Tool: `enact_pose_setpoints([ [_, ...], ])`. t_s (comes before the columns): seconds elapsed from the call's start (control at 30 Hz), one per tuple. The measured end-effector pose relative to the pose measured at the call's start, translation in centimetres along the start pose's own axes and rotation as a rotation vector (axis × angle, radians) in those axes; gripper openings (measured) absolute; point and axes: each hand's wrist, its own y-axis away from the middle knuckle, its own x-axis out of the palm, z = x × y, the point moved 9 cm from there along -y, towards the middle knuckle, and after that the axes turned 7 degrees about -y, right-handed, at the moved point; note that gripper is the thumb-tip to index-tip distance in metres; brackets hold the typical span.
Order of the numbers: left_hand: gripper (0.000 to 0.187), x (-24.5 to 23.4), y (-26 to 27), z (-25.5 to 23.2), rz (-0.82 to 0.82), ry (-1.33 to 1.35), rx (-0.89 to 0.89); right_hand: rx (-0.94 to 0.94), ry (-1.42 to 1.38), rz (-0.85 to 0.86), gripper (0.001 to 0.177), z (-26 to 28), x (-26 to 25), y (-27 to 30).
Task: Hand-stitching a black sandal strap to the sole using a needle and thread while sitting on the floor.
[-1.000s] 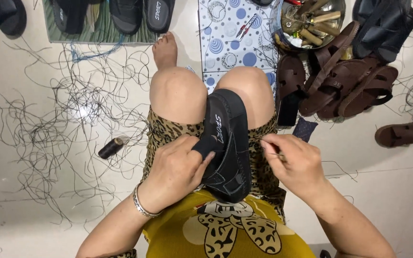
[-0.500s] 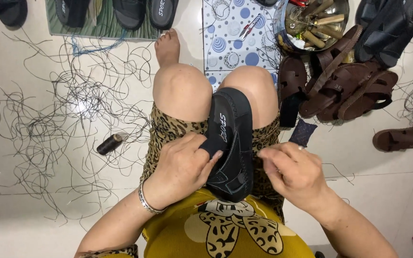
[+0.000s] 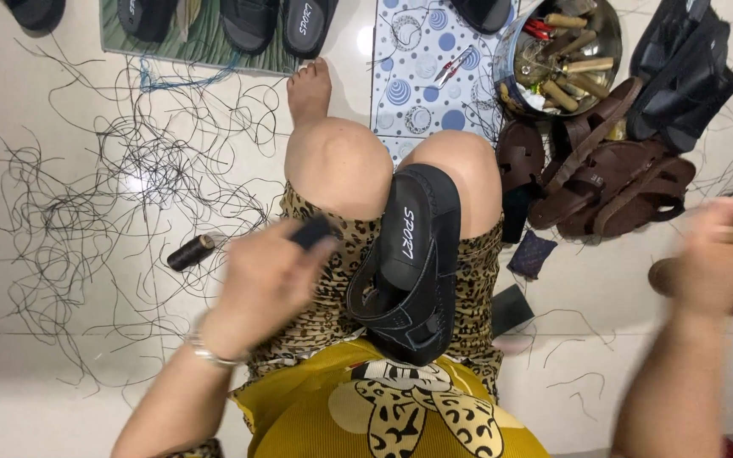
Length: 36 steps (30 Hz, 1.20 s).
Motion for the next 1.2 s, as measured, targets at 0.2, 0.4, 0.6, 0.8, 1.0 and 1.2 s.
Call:
enact_pose_setpoints([
  [0.2,0.006,-4.2,0.9,2.0,-0.225,-0.333,-0.093,0.215,-0.205,0.049,0.039,-8.9,-1.6,3.2],
  [0.4,0.012,1.1,-1.2,-7.0,-0.017,-0.102,0.217,0.379,-0.769,0.193,0.038,15.2,-0.5,-0.3],
  [0.6,0.025,1.2,-1.3,-3.8,0.353,0.539,-0.031,-0.061,-1.072,0.874,0.034,31.2,0.6,1.9],
  [0.8,0.027,2.6,-1.2,-2.6,0.193,1.757,-0.226,0.097,-1.525,0.762,0.017,33.0,-0.5,1.4],
  [1.0,0.032,6.0,1.4,1.4,-0.159,1.619,-0.528,0.324,-1.976,0.496,0.039,31.3,3.5,3.1],
  [1.2,0.031,0.5,1.0,3.1,-0.106,0.917,-0.388,0.621,-1.169,0.504,0.016,26.0,0.4,-2.2],
])
